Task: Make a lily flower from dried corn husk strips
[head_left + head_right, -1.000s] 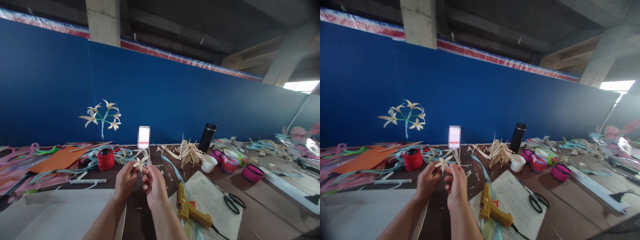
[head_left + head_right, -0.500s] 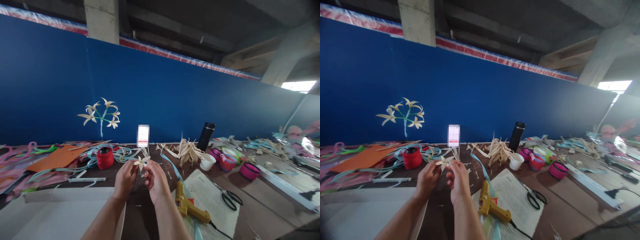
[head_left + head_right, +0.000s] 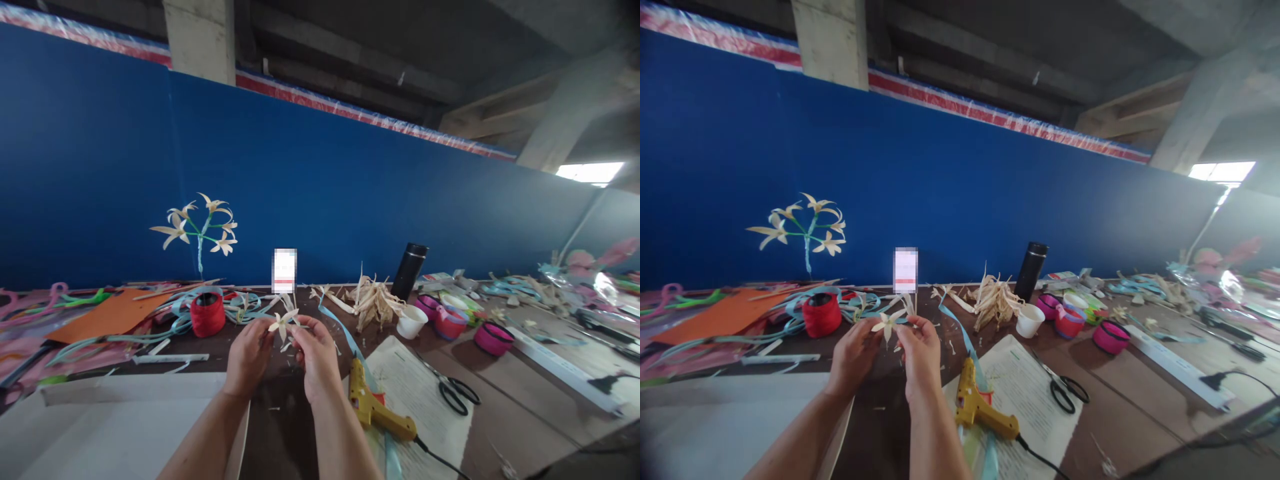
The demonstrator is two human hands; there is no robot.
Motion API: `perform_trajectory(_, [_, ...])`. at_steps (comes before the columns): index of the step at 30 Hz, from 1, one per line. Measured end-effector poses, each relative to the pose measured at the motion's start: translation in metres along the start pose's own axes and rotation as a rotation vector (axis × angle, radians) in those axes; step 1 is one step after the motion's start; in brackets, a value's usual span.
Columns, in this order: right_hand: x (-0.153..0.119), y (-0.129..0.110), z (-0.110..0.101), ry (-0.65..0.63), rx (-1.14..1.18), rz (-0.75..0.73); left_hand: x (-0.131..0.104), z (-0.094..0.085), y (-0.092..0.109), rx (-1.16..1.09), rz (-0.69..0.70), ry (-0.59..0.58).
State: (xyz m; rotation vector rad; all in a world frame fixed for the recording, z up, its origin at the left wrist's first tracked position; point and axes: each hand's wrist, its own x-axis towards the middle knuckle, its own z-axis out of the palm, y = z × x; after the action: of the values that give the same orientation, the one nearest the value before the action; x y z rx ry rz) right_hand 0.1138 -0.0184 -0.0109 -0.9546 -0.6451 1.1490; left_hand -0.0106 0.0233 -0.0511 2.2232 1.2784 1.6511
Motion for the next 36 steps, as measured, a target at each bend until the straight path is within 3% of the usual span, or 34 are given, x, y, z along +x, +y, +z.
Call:
perform_trajectory(4, [0.003, 0.004, -0.001, 0.04, 0.013, -0.041, 0.0, 0.0, 0.0, 0.019, 0.037, 0.021])
perform_trajectory(8, [0.004, 0.005, -0.003, 0.048, 0.073, 0.012, -0.001, 0.002, -0.001, 0.029, 0.042, 0.016])
perform_trajectory(18, [0.006, 0.002, -0.003, -0.083, 0.396, 0.152, 0.0, 0.004, 0.003, 0.009, 0.056, -0.015])
perform_trajectory(36, [0.01, 0.007, -0.007, -0.088, 0.448, 0.166, 0.001, 0.002, 0.009, -0.063, 0.047, -0.044])
